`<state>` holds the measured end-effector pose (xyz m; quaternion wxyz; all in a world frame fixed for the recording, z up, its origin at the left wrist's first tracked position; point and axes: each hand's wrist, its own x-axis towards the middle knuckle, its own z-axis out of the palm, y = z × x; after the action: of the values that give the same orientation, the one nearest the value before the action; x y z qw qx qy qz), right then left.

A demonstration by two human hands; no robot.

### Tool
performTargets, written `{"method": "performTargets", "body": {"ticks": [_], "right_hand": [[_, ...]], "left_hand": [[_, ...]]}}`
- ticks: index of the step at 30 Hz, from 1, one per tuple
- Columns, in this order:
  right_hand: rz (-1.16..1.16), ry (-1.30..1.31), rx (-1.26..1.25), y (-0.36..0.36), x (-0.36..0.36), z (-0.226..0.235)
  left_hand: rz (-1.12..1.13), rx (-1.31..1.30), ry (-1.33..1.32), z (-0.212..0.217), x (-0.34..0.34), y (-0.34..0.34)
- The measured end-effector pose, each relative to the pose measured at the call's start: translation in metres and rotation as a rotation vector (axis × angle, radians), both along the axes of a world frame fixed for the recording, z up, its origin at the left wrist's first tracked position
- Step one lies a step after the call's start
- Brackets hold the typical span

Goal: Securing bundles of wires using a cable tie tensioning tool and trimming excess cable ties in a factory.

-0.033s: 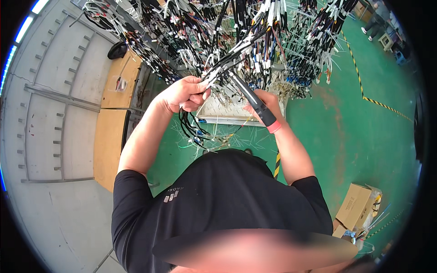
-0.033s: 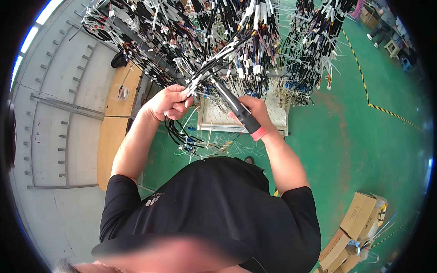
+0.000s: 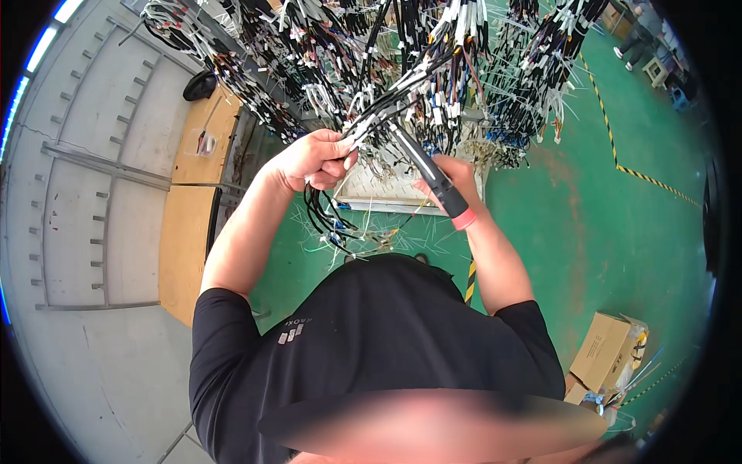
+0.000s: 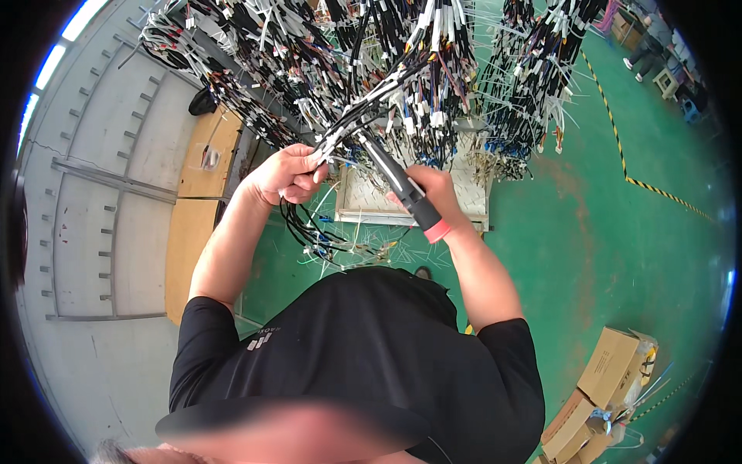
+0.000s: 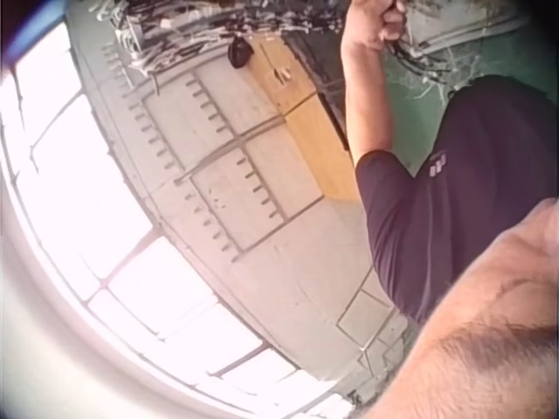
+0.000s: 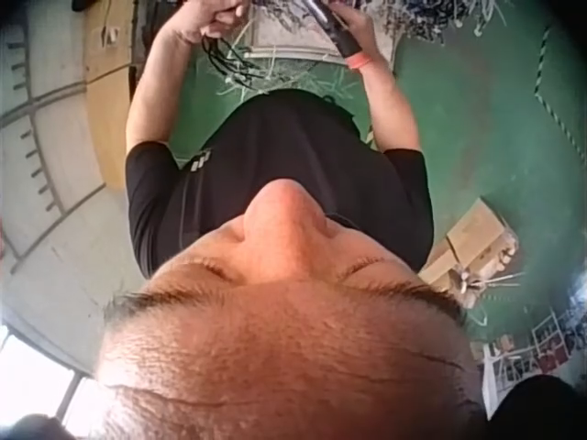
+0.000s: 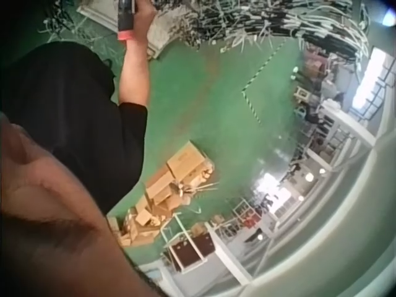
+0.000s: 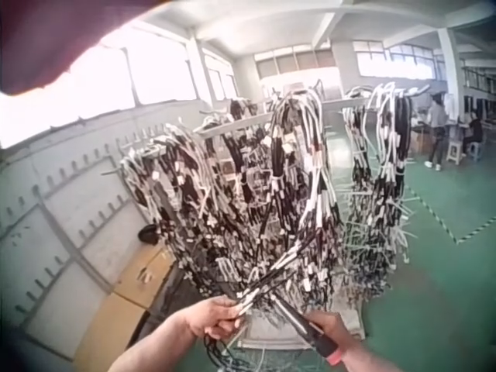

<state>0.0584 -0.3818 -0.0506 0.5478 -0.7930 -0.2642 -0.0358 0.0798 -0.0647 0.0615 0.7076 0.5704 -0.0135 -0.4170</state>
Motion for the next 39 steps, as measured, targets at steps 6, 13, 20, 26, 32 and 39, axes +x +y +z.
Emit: {"method": "performTargets", "body": {"ticks": [6, 13, 20, 26, 32, 39], "right_hand": [[-0.109, -0.593, -0.147, -0.003, -0.001, 0.002], [-0.285, -0.71, -0.245, 0.04, -0.033, 0.008], [0.074, -0.037, 0.304, 0.022, -0.025, -0.024], [0.453, 0.227, 0.634, 0.04, 0.013, -0.019], [0.502, 0.325, 0.928, 0.052, 0.01, 0.029], [0.396, 0.36, 0.916, 0.056, -0.005, 0.022]], "left_hand": [[0.122, -0.114, -0.067, -0.004, 0.002, 0.008], [0.165, 0.413, -0.457, 0.003, -0.015, -0.034], [0.171, 1.092, -1.039, 0.016, -0.034, -0.038], [0.339, 1.271, -1.278, -0.029, -0.033, -0.033], [0.544, 0.875, -0.758, -0.036, -0.023, -0.021], [0.444, 0.981, -0.986, -0.031, -0.023, -0.016]]}}
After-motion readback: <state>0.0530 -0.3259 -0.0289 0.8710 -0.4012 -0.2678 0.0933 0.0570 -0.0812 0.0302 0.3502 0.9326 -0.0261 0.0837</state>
